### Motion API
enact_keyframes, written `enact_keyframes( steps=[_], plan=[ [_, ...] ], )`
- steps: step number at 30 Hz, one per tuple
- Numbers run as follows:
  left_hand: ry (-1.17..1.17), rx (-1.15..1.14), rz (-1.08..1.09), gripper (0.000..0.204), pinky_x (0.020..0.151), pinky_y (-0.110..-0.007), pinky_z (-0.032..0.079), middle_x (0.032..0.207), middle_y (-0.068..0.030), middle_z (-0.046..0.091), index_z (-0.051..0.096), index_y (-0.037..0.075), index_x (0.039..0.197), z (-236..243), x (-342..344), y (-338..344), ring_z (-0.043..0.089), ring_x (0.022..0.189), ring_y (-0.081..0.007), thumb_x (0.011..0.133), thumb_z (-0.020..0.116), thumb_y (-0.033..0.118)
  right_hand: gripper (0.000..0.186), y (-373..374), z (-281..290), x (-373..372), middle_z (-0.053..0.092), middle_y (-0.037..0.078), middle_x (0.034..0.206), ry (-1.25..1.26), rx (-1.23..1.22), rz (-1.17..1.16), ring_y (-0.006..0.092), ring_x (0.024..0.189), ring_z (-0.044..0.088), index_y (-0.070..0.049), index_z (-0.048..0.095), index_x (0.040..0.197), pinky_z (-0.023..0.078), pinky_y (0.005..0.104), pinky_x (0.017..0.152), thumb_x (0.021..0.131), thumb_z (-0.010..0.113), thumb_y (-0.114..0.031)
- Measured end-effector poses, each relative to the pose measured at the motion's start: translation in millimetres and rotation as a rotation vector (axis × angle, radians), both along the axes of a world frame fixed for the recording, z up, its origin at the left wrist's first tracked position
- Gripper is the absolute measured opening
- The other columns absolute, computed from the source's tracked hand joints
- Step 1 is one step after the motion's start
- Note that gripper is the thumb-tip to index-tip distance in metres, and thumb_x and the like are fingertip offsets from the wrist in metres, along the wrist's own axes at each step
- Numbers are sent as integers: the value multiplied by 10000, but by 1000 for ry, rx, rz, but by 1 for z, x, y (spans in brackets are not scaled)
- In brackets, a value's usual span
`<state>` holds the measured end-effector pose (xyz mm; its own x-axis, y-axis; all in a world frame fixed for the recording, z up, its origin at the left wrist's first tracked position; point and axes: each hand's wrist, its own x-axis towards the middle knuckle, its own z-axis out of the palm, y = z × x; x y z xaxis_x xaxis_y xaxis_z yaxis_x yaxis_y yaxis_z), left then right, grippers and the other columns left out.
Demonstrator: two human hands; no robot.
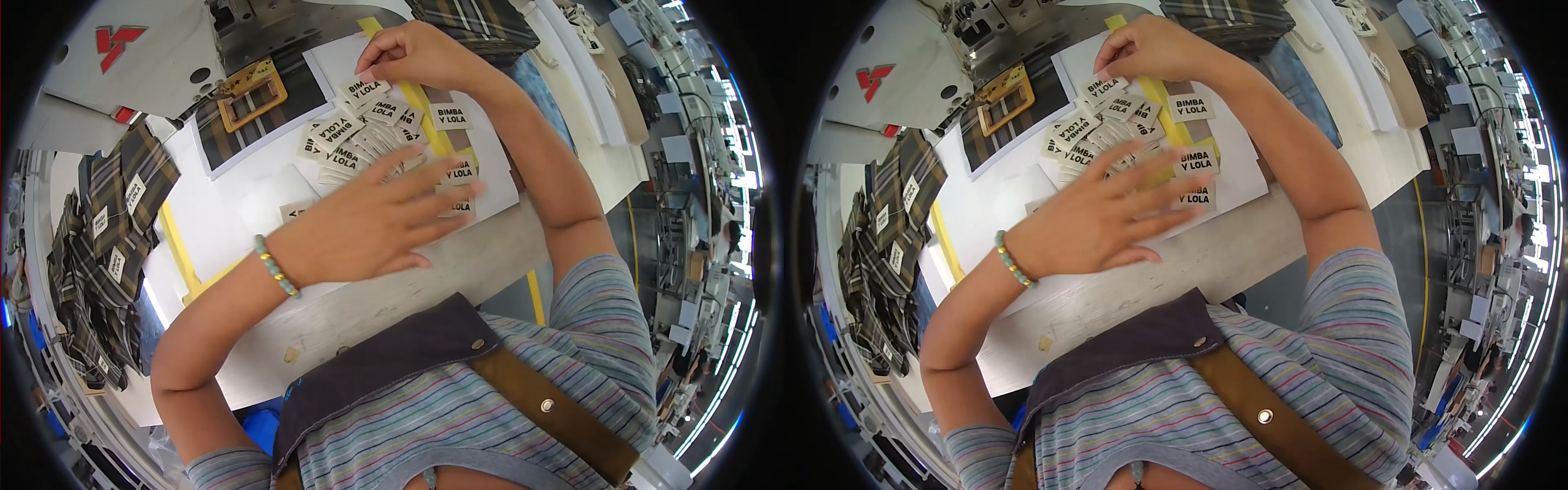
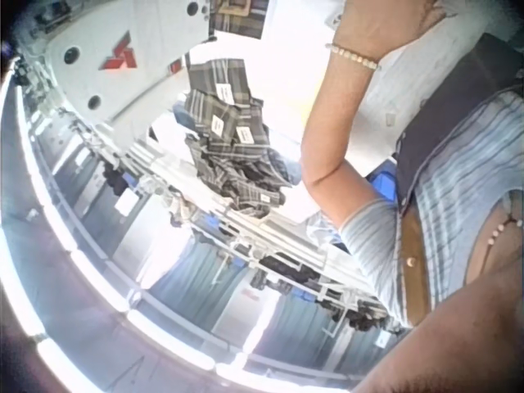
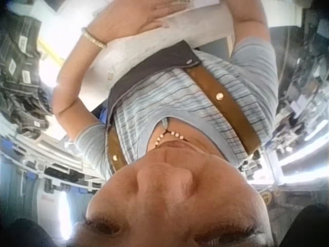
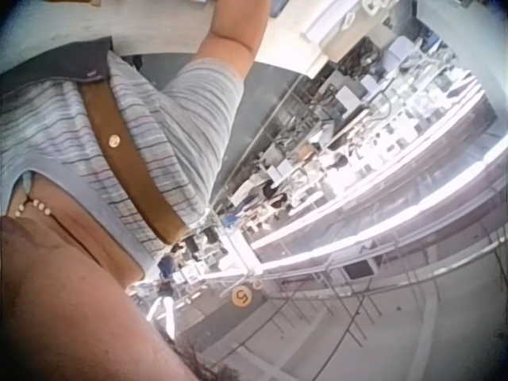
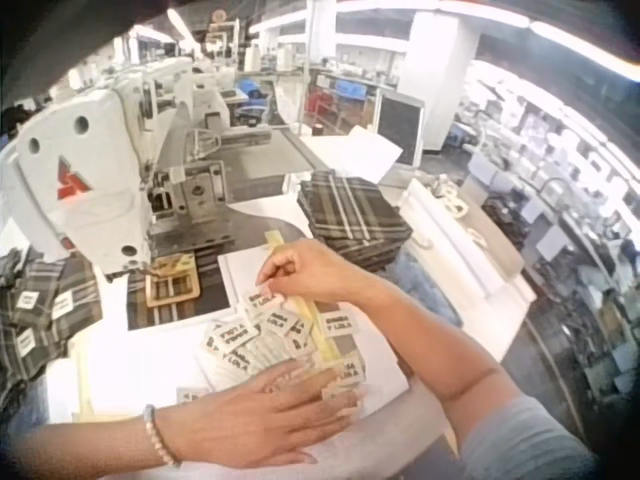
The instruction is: The person uses a sewing machine to attach small white brand labels to plaid fabric pieces. They repeatedly pick up a fabric piece, place a label on it, and feed it through the machine to sew the label in place. The finished pieces are moved to a pile on the left side of the workspace.
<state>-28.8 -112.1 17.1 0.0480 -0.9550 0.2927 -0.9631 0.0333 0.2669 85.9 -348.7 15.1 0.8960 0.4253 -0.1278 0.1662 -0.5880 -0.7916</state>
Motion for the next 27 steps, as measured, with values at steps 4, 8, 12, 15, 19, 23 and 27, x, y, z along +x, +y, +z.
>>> enact_keyframes(
  steps=[4,8,12,15,19,23,27],
  plan=[
    [-142,25,-43,563,1311,-539,264,1700,-41,432,607,107,1488,-16,-6,-28,339,1596,-284,988,671,359,202,-2,-7,2,747,12,904,-142,74,37,79,869,674,-26,827,1064,532,260,805,935,821,-182],
    [-187,44,167,494,1311,-531,270,1661,-54,477,645,70,1432,-19,16,-22,359,1580,-293,1009,662,324,204,-2,0,-2,779,14,971,-92,99,5,84,866,671,-30,842,1062,533,263,807,940,815,-191],
    [73,-54,230,488,1249,-520,352,1578,-81,574,663,68,1410,6,13,3,461,1509,-315,989,719,309,278,-1,6,-2,786,38,992,-33,103,-23,58,870,671,13,797,1155,527,230,801,948,805,-173],
    [235,-217,394,467,1101,-457,500,1411,-90,703,671,57,1391,15,16,27,640,1313,-323,957,776,195,266,-6,9,-3,780,35,974,11,213,-46,53,847,667,20,778,1155,530,225,786,949,811,-143],
    [739,-434,826,346,923,-342,572,1281,-126,734,702,6,1280,16,28,47,718,1084,-213,970,789,134,202,2,21,-9,774,30,957,-34,321,25,66,835,673,13,785,1090,546,235,783,939,832,-112],
    [1016,-544,838,270,828,-271,571,1063,-69,769,736,-17,1183,-5,44,51,710,952,-110,980,800,150,170,24,35,-28,774,37,952,-30,360,88,77,853,685,11,788,1069,560,243,798,938,835,-87],
    [1024,-452,857,169,801,-261,550,921,-23,760,764,-18,1093,-4,40,61,673,860,-82,999,774,122,131,41,38,-37,773,33,939,-29,323,134,81,868,691,11,796,1022,564,256,807,933,836,-77]
  ],
)
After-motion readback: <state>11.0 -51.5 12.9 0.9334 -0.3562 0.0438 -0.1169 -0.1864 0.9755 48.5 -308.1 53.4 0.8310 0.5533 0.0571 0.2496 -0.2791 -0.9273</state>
